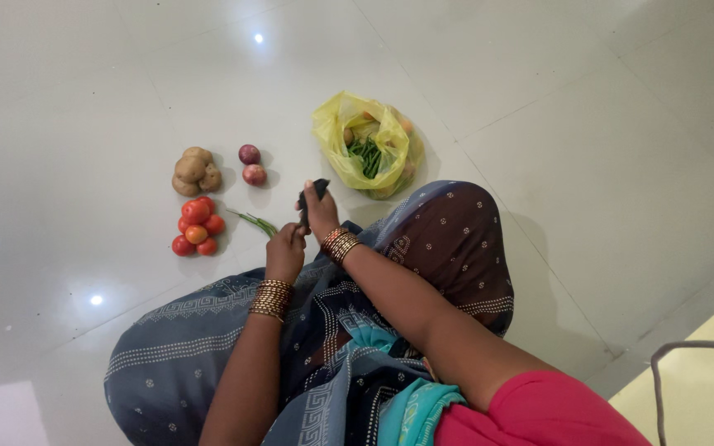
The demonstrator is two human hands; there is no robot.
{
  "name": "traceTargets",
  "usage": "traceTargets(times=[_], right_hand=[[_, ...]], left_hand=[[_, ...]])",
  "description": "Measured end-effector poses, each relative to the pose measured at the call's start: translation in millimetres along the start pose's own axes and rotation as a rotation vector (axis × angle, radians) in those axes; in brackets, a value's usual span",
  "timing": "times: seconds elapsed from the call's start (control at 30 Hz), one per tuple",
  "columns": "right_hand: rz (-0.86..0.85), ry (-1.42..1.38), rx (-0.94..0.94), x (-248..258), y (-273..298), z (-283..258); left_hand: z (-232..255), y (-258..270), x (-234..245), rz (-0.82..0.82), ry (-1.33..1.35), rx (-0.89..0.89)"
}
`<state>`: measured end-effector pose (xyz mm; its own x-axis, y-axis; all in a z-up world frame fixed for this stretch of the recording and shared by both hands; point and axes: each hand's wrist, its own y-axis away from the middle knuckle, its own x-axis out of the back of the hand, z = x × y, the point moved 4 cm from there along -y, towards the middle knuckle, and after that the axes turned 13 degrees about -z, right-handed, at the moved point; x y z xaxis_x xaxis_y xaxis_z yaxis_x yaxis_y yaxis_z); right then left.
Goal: The person sits on the floor and wipes green chilies with a black cloth, handling them one at a time. Nearby are tomatoes, potatoes, and onions, and a plastic bag containing more green chilies.
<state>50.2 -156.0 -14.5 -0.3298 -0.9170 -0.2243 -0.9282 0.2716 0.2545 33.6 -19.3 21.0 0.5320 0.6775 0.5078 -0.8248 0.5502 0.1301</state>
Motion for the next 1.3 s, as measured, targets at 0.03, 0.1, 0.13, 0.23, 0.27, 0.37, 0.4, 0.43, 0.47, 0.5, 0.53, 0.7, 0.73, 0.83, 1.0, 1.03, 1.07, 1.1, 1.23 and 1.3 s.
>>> traceTargets(times=[0.03, 0.1, 0.13, 0.23, 0.27, 0.37, 0.4, 0.43, 0.47, 0.5, 0.53, 0.7, 0.73, 0.83, 1.0, 1.03, 1.07, 1.1, 1.23, 1.3], right_hand=[[0.019, -0.043, 0.043, 3.4, -2.8, -2.0], [0.069, -0.096, 0.104, 11.6, -11.4, -0.7], [0.099, -0.105, 0.124, 16.5, -16.3, 0.6], [0.243, -0.144, 0.122, 45.1, -27.6, -11.3], [0.299, -0.162, 0.111, 54.2, -27.2, -21.5], [0.307, -0.230, 0.165, 60.8, -14.9, -67.0], [0.242, -0.241, 0.228, 57.8, -12.7, -89.2], [0.177, -0.251, 0.290, 54.9, -9.5, -112.0], [0.097, -0.223, 0.313, 52.0, -5.8, -133.4], [0.016, -0.196, 0.335, 50.4, -2.6, -154.7], [-0.051, -0.131, 0.362, 49.9, 1.0, -174.8], [-0.139, 0.358, 0.520, 69.1, -0.8, -240.0], [-0.147, 0.346, 0.496, 75.3, -4.4, -238.2], [-0.093, 0.347, 0.436, 108.2, -23.3, -233.7], [0.170, 0.253, 0.355, 169.1, -54.5, -217.8], [0.174, 0.239, 0.334, 173.7, -60.9, -214.6], [0.178, 0.227, 0.317, 177.3, -69.0, -214.9], [0.181, 0.214, 0.299, 178.6, -74.7, -213.3], [0.112, 0.889, 0.216, 154.5, -92.2, -188.4], [0.017, 1.119, 0.179, 142.9, -102.6, -164.8]], left_hand=[[6.4, 2.5, 3.2, -0.009, 0.005, -0.012], [12.4, 5.3, 13.5, 0.019, -0.041, -0.038], [12.2, 5.9, 17.5, 0.032, -0.063, -0.051], [0.2, 5.1, 40.3, 0.088, -0.190, -0.054], [-4.9, 5.2, 52.4, 0.089, -0.272, -0.076], [-20.9, 5.1, 84.1, 0.017, -0.447, -0.044], [-28.1, 3.2, 92.3, -0.050, -0.456, 0.031], [-34.4, -0.5, 96.8, -0.118, -0.464, 0.105], [-39.6, -4.8, 96.6, -0.190, -0.494, 0.161], [-45.9, -10.4, 95.6, -0.263, -0.523, 0.217], [-54.7, -14.6, 95.6, -0.336, -0.551, 0.276], [-94.3, -48.0, 81.7, -0.458, -0.540, 0.234], [-102.1, -53.5, 78.4, -0.494, -0.531, 0.230], [-110.4, -60.2, 76.2, -0.452, -0.577, 0.243], [-87.9, -59.2, 77.9, -0.230, -0.742, 0.121], [-78.1, -56.9, 79.0, -0.191, -0.750, 0.110], [-63.6, -57.7, 80.6, -0.149, -0.756, 0.097], [-44.7, -57.1, 82.8, -0.102, -0.668, 0.020], [60.3, -43.6, 105.3, 0.027, -0.240, -0.369], [113.5, -28.8, 117.6, -0.093, 0.216, -0.229]])
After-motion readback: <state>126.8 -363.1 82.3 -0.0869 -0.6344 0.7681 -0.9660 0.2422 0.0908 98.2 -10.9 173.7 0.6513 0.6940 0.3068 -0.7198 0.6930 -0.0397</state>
